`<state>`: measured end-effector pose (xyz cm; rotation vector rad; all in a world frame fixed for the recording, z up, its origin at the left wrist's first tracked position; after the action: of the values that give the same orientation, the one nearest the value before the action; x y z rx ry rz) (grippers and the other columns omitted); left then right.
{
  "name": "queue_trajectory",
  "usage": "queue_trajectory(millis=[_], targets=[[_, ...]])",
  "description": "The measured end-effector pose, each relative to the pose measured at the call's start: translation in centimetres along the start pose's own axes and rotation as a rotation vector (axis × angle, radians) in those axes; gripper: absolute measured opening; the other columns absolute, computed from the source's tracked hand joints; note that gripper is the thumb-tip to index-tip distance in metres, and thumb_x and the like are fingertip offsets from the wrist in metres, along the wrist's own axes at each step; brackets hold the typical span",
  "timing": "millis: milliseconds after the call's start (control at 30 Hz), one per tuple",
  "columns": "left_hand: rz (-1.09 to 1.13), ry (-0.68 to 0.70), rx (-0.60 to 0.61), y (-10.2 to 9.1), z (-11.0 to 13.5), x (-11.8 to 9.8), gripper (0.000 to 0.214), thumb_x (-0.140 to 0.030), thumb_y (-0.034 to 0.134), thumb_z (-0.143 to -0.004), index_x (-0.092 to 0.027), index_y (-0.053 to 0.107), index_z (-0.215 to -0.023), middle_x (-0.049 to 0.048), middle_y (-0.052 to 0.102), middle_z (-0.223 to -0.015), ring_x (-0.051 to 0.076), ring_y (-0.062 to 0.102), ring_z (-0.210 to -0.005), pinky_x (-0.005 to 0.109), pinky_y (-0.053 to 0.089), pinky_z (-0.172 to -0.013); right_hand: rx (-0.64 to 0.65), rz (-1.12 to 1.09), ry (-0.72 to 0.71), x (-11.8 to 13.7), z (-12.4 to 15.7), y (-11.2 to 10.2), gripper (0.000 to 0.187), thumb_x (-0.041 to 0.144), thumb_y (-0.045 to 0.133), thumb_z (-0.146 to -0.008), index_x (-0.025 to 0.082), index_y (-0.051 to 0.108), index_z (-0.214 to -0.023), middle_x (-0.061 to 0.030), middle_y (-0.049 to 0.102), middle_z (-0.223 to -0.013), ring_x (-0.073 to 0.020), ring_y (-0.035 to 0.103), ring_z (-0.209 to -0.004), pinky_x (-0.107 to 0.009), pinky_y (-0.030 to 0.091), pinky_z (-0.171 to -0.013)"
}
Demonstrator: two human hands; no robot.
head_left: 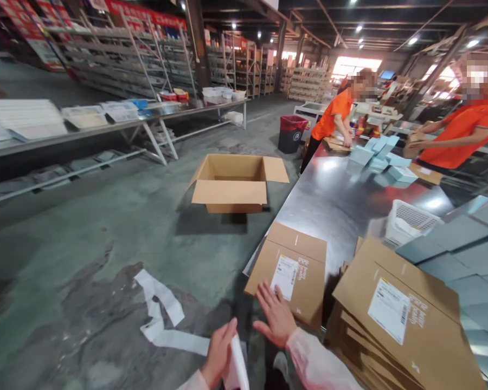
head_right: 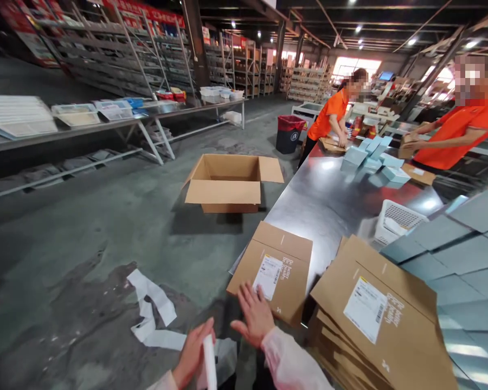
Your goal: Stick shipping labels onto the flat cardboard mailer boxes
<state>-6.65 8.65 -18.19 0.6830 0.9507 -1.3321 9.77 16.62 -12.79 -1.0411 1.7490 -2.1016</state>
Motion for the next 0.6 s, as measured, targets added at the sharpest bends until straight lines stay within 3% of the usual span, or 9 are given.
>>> queue_trajectory(millis=[33,67,133,200,267,367,467,600], targets=[[-0.054,0.088,0.019,0.5,-1.0,-2.5,0.06,-0.078,0.04,-0.072,-0.022,0.044,-0.052,-0.0007,0.046,-0.051,0.016,0.045,-0.055,0.029,0.037,-0.057,-0.028,-0.03,-0.009,0.2,1.3,0.0,0.061,0.046,0.036,-0.092,0.017,0.032,-0.146,-0.0106,0.037,-0.149,-0.0229,0.028,-0.14,-0.045,0.022,-0.116],[-0.141,0.167,0.029,1.1,-2.1,-4.8,0.056,-0.072,0.04,-0.077,-0.021,0.048,-0.055,0.0001,0.049,-0.054,0.016,0.048,-0.057,0.028,0.037,-0.059,-0.091,-0.027,0.083,-0.7,2.5,-0.4,0.055,0.04,0.032,-0.094,0.016,0.037,-0.143,-0.012,0.043,-0.144,-0.0222,0.036,-0.136,-0.042,0.029,-0.114],[-0.384,0.262,0.006,2.3,-4.2,-8.3,0.045,-0.056,0.041,-0.085,-0.018,0.062,-0.077,0.0041,0.06,-0.063,0.019,0.056,-0.066,0.028,0.038,-0.064,-0.255,0.071,0.5,-4.7,5.2,-2.1,0.052,0.033,0.03,-0.093,0.009,0.047,-0.136,-0.0194,0.053,-0.133,-0.0274,0.049,-0.124,-0.043,0.041,-0.103],[-0.641,0.247,-0.015,3.5,-6.3,-10.1,0.044,-0.045,0.046,-0.084,-0.014,0.059,-0.113,0.0114,0.069,-0.079,0.025,0.063,-0.078,0.03,0.041,-0.07,-0.345,0.18,0.911,-8.2,8.3,-4.0,0.051,0.034,0.037,-0.088,0.006,0.053,-0.128,-0.0255,0.055,-0.123,-0.0358,0.054,-0.115,-0.049,0.046,-0.091],[-0.815,0.207,0.015,4.7,-7.7,-10.9,0.053,-0.041,0.054,-0.08,-0.012,0.054,-0.124,0.0185,0.071,-0.091,0.029,0.066,-0.086,0.033,0.043,-0.073,-0.339,0.197,1.077,-9.8,9.8,-5.0,0.05,0.036,0.047,-0.083,0.007,0.057,-0.122,-0.0266,0.057,-0.117,-0.0395,0.054,-0.113,-0.049,0.047,-0.087],[-0.905,0.222,0.089,5.5,-8.4,-11.6,0.042,-0.04,0.056,-0.079,-0.011,0.063,-0.109,0.0235,0.071,-0.095,0.034,0.066,-0.091,0.036,0.044,-0.074,-0.368,0.05,1.08,-9.9,10.6,-5.4,0.042,0.037,0.051,-0.079,0.01,0.064,-0.11,-0.0224,0.06,-0.11,-0.0346,0.058,-0.107,-0.042,0.048,-0.087],[-0.9,0.254,0.085,4.0,-7.9,-12.6,0.041,-0.042,0.051,-0.081,-0.012,0.064,-0.106,0.0226,0.071,-0.095,0.035,0.067,-0.09,0.036,0.044,-0.071,-0.448,-0.088,1.043,-8.1,10.8,-5.3,0.04,0.036,0.046,-0.082,0.013,0.063,-0.11,-0.018,0.061,-0.112,-0.0267,0.064,-0.097,-0.036,0.051,-0.086],[-0.792,0.326,0.008,0.8,-6.2,-15.5,0.055,-0.05,0.05,-0.079,-0.008,0.064,-0.112,0.0166,0.072,-0.084,0.031,0.066,-0.081,0.032,0.042,-0.064,-0.817,-0.458,0.845,-4.5,11.1,-7.1,0.06,0.04,0.043,-0.084,0.008,0.04,-0.135,-0.0202,0.054,-0.129,-0.0261,0.054,-0.119,-0.039,0.046,-0.1]])
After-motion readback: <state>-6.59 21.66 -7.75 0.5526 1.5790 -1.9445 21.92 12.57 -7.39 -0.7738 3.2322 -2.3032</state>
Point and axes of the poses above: each hand's wrist, its own z-axis away from the middle knuckle, its own y-axis out of the palm, x = y × z, the point moved 7 cm from there along -z, towards the middle knuckle
